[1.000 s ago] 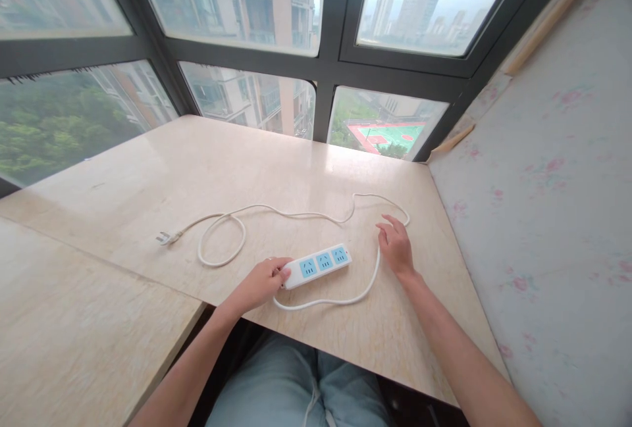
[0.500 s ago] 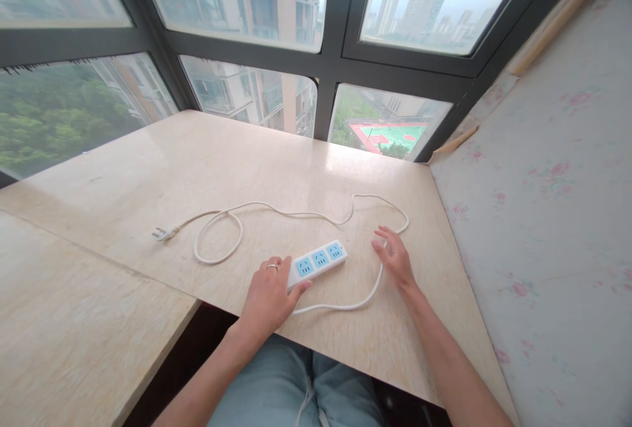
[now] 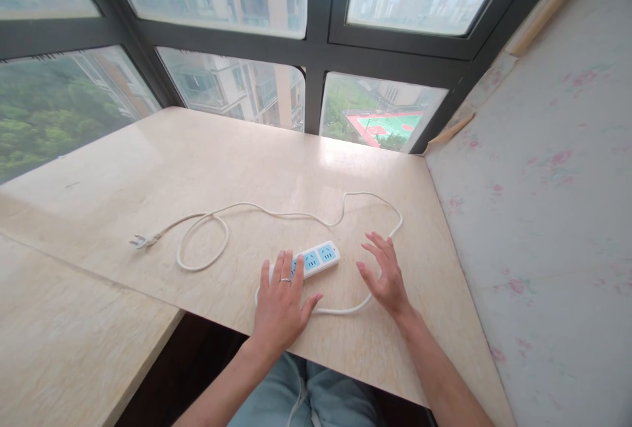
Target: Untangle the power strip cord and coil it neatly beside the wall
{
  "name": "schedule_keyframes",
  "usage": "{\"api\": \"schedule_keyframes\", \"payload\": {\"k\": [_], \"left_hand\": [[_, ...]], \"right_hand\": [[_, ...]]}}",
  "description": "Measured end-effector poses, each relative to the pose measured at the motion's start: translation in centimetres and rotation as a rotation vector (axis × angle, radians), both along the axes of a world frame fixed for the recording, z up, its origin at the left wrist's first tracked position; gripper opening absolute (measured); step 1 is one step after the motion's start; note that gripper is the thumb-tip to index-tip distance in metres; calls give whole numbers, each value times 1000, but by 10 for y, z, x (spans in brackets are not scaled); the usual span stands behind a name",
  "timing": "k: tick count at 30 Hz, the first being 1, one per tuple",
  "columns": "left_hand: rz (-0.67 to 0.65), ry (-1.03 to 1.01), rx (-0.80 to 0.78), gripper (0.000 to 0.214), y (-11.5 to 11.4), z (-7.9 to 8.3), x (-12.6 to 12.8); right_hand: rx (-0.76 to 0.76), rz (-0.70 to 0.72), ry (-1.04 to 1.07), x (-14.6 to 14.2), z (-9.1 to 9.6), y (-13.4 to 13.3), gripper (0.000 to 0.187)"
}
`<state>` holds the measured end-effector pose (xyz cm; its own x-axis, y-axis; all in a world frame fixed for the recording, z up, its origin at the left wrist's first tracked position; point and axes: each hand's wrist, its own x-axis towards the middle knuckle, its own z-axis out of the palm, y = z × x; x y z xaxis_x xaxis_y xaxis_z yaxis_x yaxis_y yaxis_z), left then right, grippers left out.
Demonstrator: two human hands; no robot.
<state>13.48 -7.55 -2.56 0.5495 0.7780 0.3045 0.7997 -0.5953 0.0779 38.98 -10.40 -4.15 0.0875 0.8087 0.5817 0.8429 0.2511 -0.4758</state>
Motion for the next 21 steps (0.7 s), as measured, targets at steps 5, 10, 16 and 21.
{"api": "schedule_keyframes", "payload": {"k": [5, 10, 16, 21], "left_hand": [[-101, -27, -10, 66, 10, -3, -6], [-267, -16, -89, 67, 30, 0, -7], [-477, -83, -194, 59, 66, 7, -6], [-576, -166, -267, 45, 87, 8, -4]], "right_hand": [[-269, -125, -199, -4, -18, -4, 47], [-378, -105, -280, 4, -20, -3, 58], [-370, -37, -266, 28, -20, 9, 60], [-323, -157, -220, 36, -20, 20, 70]]}}
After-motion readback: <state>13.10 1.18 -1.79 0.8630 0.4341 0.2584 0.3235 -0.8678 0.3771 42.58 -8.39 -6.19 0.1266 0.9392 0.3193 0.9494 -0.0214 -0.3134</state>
